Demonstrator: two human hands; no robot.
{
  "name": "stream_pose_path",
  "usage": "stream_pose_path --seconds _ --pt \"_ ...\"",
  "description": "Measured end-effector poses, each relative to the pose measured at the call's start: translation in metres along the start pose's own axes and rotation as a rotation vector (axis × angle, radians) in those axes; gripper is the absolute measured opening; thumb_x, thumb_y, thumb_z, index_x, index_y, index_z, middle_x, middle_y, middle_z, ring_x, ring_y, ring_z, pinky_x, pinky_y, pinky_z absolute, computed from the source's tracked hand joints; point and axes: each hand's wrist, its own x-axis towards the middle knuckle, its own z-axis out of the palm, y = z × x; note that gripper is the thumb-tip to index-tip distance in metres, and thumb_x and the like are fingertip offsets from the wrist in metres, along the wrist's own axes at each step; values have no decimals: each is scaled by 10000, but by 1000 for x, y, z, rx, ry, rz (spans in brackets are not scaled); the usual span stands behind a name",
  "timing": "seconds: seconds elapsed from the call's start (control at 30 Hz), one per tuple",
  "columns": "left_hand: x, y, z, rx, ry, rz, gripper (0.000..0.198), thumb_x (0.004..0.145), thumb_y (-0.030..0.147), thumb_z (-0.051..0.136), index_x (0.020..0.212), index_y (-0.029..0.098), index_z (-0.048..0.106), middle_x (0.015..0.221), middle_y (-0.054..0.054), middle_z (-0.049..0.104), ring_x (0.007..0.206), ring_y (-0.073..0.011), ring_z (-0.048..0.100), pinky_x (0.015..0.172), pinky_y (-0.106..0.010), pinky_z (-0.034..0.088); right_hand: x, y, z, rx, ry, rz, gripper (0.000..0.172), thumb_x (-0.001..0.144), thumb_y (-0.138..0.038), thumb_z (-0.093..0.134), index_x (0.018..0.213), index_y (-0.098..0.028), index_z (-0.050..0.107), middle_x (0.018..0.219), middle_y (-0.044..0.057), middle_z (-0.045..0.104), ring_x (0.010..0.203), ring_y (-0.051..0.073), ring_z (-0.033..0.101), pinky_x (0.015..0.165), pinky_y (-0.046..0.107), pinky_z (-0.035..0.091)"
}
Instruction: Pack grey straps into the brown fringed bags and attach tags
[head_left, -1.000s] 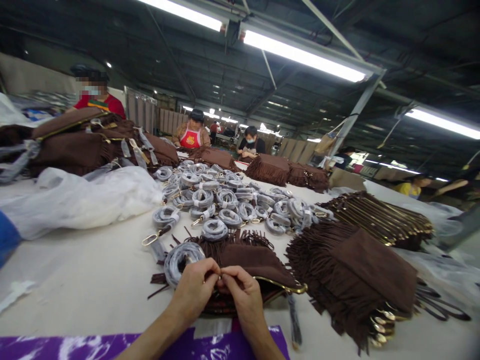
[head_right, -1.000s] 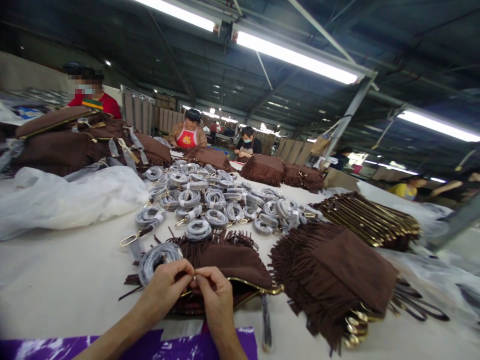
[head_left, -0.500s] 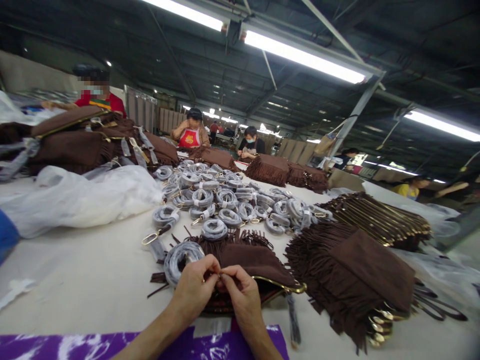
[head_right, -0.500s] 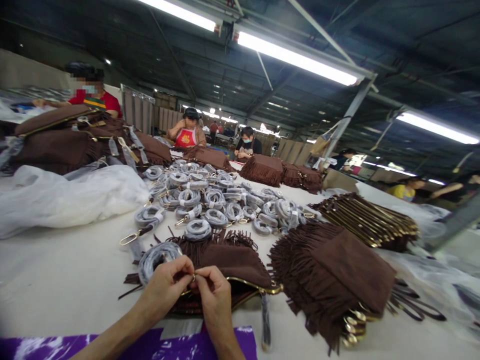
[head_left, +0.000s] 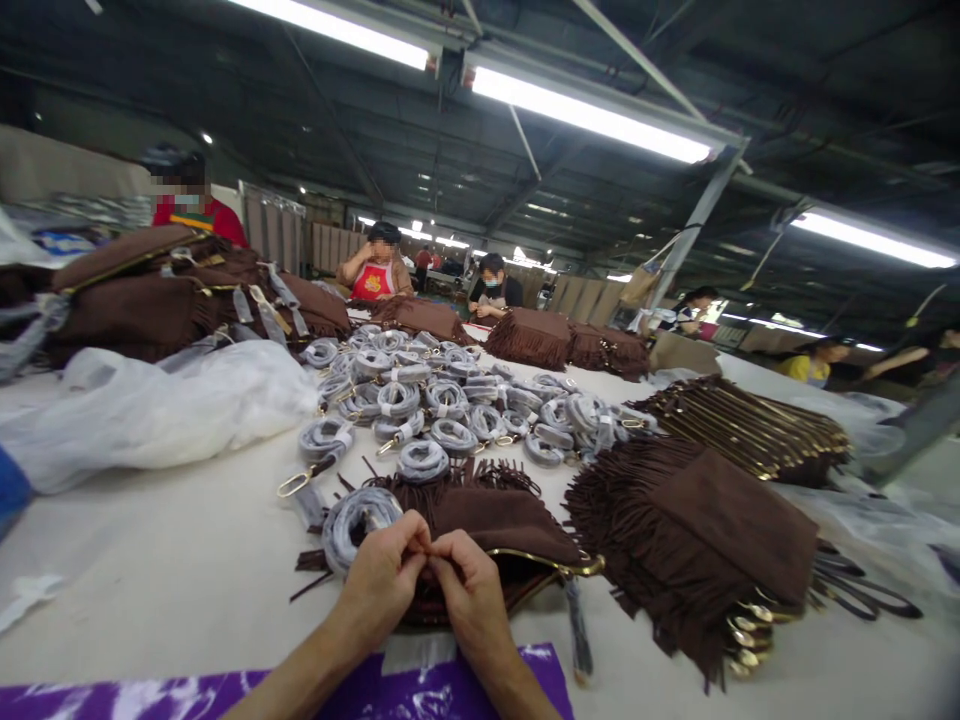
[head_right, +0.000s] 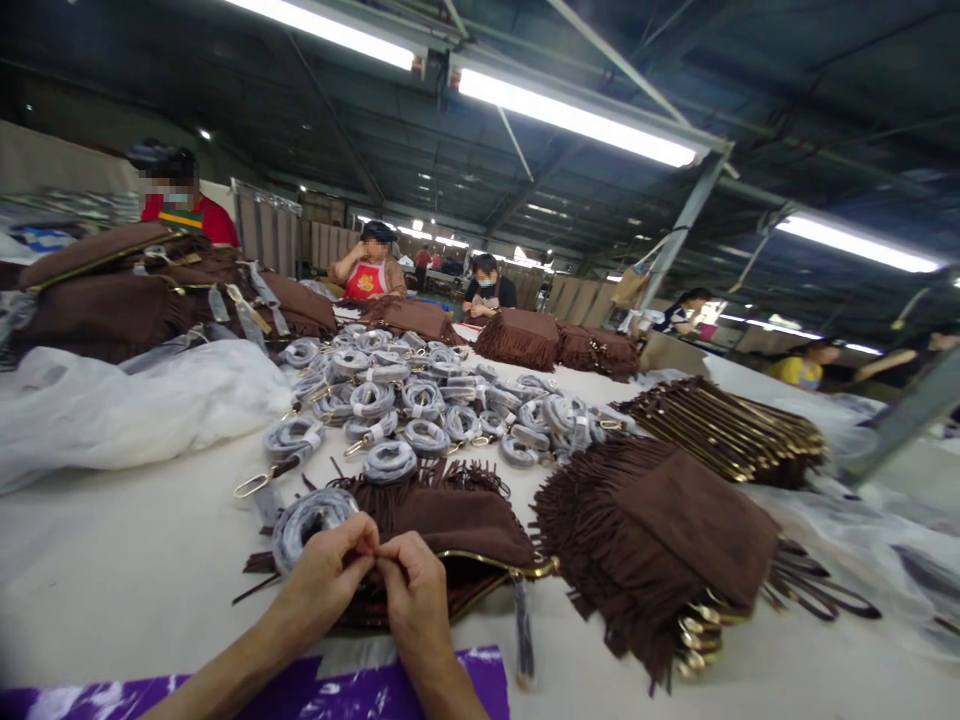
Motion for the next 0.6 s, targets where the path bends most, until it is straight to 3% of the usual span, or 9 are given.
stream_pose_path --seconds 0.07,0.13,0.2,0.23,0.3,0.33,0.4,0.5,0.6 --pt "2 2 -15 16 -24 16 76 771 216 448 769 216 523 660 13 594 638 -167 564 626 -256 415 -2 0 -3 21 -20 16 172 859 -213 547 903 -212 713 845 26 669 758 161 629 699 245 497" --pt "6 1 -37 167 82 45 189 813 261 427 906 202 581 864 -50 666 799 -205 612 738 -302 464 -7 -1 -13 54 19 54 255 892 -267 515 1079 -215 681 966 61 684 731 173 662 656 266 535" --pt "10 -4 -59 425 192 22 294 814 287 433 1025 169 599 1104 -122 641 1019 -263 586 889 -376 446 -12 -4 -32 -36 65 26 273 916 -289 484 1106 -220 667 1003 80 685 723 186 676 647 288 553" --pt "11 -6 -69 550 178 -20 316 806 295 445 1037 152 606 1140 -142 627 1071 -287 566 931 -406 425 -14 -7 -44 -153 74 -25 255 915 -275 488 1080 -227 676 1021 85 686 783 203 680 706 310 555" --pt "13 -11 -81 716 34 -127 289 799 293 458 985 141 618 1071 -149 646 1052 -303 578 920 -415 423 -18 -13 -69 -473 52 -145 252 870 -196 543 1074 -242 683 1136 98 666 1034 260 626 920 388 490" --pt "13 -12 -84 755 -46 -175 255 801 275 451 950 148 615 1008 -136 659 999 -295 599 873 -397 439 -18 -15 -80 -636 25 -184 298 833 -154 577 1100 -242 676 1198 105 645 1130 287 573 992 427 434" --pt "13 -10 -85 790 -102 -223 203 806 218 419 907 162 585 944 -116 662 922 -271 620 779 -354 445 -16 -19 -96 -906 -74 -188 358 793 -96 603 1117 -233 670 1205 113 641 1129 305 562 976 444 425" --pt "11 3 -82 834 -19 -200 148 799 154 398 869 182 525 882 -88 645 857 -247 616 717 -323 425 -4 -24 -105 -1128 -254 -125 213 852 -95 556 950 -215 701 967 84 692 901 242 632 774 331 469" --pt "7 26 -78 802 123 -29 122 780 139 420 846 205 499 823 -51 613 822 -231 588 714 -312 426 16 -29 -104 -1088 -318 -91 179 910 -179 532 867 -201 705 874 67 694 842 205 633 705 272 425"
